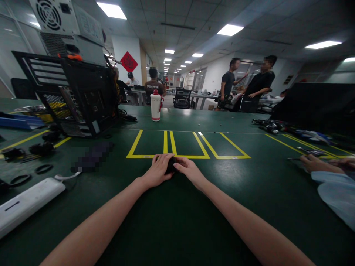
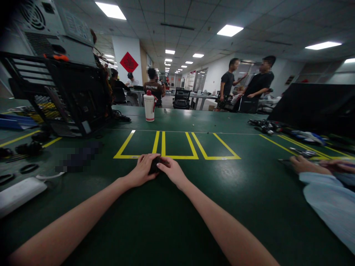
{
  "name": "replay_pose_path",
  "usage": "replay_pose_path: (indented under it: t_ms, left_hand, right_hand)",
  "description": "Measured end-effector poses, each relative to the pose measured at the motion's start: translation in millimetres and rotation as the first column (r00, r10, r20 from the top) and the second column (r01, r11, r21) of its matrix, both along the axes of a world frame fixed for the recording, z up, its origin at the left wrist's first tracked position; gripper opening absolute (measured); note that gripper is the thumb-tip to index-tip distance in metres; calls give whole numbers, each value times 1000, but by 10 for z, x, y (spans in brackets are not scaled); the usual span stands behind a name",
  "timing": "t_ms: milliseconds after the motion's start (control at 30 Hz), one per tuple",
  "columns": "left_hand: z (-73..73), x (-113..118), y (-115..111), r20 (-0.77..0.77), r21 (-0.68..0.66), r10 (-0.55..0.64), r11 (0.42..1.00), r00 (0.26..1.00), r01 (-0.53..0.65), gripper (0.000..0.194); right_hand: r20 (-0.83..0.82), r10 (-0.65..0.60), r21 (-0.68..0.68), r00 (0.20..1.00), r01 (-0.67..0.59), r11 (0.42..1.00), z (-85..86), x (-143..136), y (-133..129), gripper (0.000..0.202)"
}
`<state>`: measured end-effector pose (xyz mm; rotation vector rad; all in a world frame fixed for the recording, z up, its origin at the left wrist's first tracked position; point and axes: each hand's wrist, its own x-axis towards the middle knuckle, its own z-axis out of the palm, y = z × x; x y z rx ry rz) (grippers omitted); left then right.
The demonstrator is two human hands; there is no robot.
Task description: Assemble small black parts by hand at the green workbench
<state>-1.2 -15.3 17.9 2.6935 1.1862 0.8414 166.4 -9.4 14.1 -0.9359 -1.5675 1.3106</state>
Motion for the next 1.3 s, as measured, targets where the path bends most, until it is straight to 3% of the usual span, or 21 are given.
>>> replay_pose_path:
  t_ms: [233, 400, 633, 767, 867, 1133, 1300]
  left_hand:
    - [-50, 7, 45, 3, 14, 14, 1000, 1000, -14, 62]
    - [-44, 4, 31, -2, 11, 8, 1000, 1000, -8, 61]
    - [-33, -7, 27, -5, 0, 3, 1000, 1000, -3, 62]
    - [-47, -2, 39, 8, 11, 5, 1000, 1000, -5, 61]
    - [-45, -3, 36, 7, 7, 6, 1000, 1000, -6, 61]
    - [-12, -12, 20, -15, -22, -6, 1000, 1000, 6, 61]
    - [-20, 3, 26, 1, -4, 3, 1000, 1000, -3, 60]
  right_hand:
    - [-93, 28, 27, 995, -25, 999, 18, -24, -36, 28]
    - [-65, -12, 3, 998, 12, 1000, 19, -22, -16, 30]
    - [-116, 85, -12, 990, -87, 996, 27, -4, -36, 35]
    - [-114, 41, 19, 993, -39, 999, 36, -13, -43, 25]
    - [-70, 15, -16, 997, -16, 1000, 35, -3, -18, 31]
    - [-110, 144, -43, 983, -149, 988, 50, 42, -3, 33]
    - [-87, 70, 7, 994, -69, 998, 28, 15, 8, 25]
